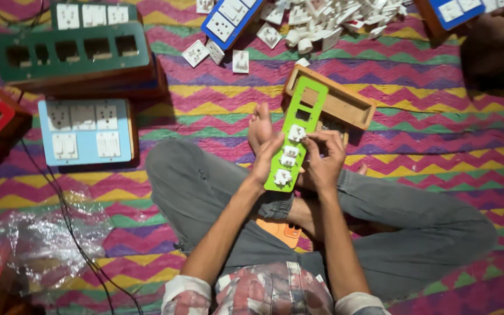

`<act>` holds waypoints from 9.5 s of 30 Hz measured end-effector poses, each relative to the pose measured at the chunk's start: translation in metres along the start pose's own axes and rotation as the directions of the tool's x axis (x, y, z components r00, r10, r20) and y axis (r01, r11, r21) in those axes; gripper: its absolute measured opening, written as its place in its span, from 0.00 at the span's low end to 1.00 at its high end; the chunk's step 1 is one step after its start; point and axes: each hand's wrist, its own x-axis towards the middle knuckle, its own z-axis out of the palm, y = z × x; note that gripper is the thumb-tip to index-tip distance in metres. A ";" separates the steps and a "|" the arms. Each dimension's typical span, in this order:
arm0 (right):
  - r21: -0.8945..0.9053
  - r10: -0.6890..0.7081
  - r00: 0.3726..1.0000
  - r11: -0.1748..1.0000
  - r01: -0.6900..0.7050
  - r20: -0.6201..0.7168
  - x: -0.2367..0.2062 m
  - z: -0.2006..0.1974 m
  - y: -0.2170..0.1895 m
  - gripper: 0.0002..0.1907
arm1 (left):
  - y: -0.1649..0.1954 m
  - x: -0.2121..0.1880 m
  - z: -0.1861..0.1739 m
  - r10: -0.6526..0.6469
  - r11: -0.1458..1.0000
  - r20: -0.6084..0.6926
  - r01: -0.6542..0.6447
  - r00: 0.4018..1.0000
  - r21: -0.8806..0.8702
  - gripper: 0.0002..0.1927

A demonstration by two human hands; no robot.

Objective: The person sits cross-legged on a floor mat and assembles electrical switch and socket plates, fitting white switch and socket modules into a green plastic faceplate frame. They take small screws from a wooden compartment box, position the modules, and press them into place, working on the plate held in their lap.

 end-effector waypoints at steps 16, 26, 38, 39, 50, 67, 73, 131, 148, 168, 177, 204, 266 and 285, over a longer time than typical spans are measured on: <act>-0.068 -0.111 0.994 0.992 0.111 0.008 0.000 0.013 -0.007 0.06 | 0.012 0.000 0.008 0.012 0.993 0.009 -0.011 1.000 -0.121 0.23; 0.105 0.012 0.999 0.994 -0.016 0.034 -0.003 0.013 0.001 0.05 | 0.007 0.000 0.004 -0.031 0.967 0.078 0.049 0.996 -0.250 0.27; 0.052 0.095 0.989 0.995 -0.089 -0.112 -0.003 0.011 0.028 0.04 | 0.005 0.003 0.001 0.056 0.993 0.007 -0.055 0.998 -0.104 0.26; -0.040 0.061 0.993 0.997 -0.065 -0.102 -0.003 0.008 0.031 0.05 | 0.004 0.002 0.000 0.098 0.992 -0.005 -0.098 0.995 -0.079 0.26; -0.374 0.103 0.994 0.924 -0.081 0.039 0.000 0.025 0.067 0.05 | 0.002 0.007 -0.005 0.116 0.992 -0.082 -0.119 0.990 -0.032 0.21; 0.617 0.510 0.771 0.480 -0.623 0.382 -0.026 0.011 0.047 0.15 | 0.000 0.003 -0.002 0.036 0.999 -0.081 -0.033 0.996 0.033 0.23; 0.706 0.592 0.695 0.278 -0.651 0.407 -0.027 0.015 0.050 0.12 | -0.001 0.005 -0.001 -0.001 1.000 -0.132 0.005 0.991 0.027 0.20; 0.755 0.657 0.560 -0.021 -0.655 0.504 -0.044 0.007 0.043 0.17 | -0.007 0.004 0.001 0.223 0.879 0.042 -0.219 0.974 0.424 0.23; 0.769 0.636 0.582 -0.026 -0.639 0.506 -0.033 0.003 0.023 0.13 | -0.006 0.011 0.005 0.235 0.870 -0.051 -0.186 0.971 0.457 0.24; 0.743 0.699 0.516 -0.032 -0.669 0.495 -0.029 -0.005 0.038 0.14 | -0.018 0.000 0.014 0.294 0.824 0.019 -0.264 0.956 0.501 0.19; 0.762 0.584 0.700 0.203 -0.615 0.410 -0.036 -0.003 0.037 0.13 | -0.020 0.013 0.005 0.254 0.872 -0.014 -0.223 0.967 0.437 0.19; 0.026 -0.078 0.981 0.997 0.074 0.176 -0.022 -0.016 0.038 0.06 | -0.016 -0.002 0.005 0.111 0.978 -0.019 -0.106 0.994 0.177 0.15; 0.734 0.436 0.755 0.260 -0.628 0.491 -0.059 -0.051 0.004 0.25 | 0.028 -0.021 0.046 0.451 -0.536 0.749 -0.524 0.484 0.662 0.15; 0.046 0.486 0.729 0.817 -0.575 0.481 -0.081 -0.108 0.066 0.17 | 0.034 -0.021 0.048 0.121 -0.154 0.616 -0.599 0.778 0.786 0.40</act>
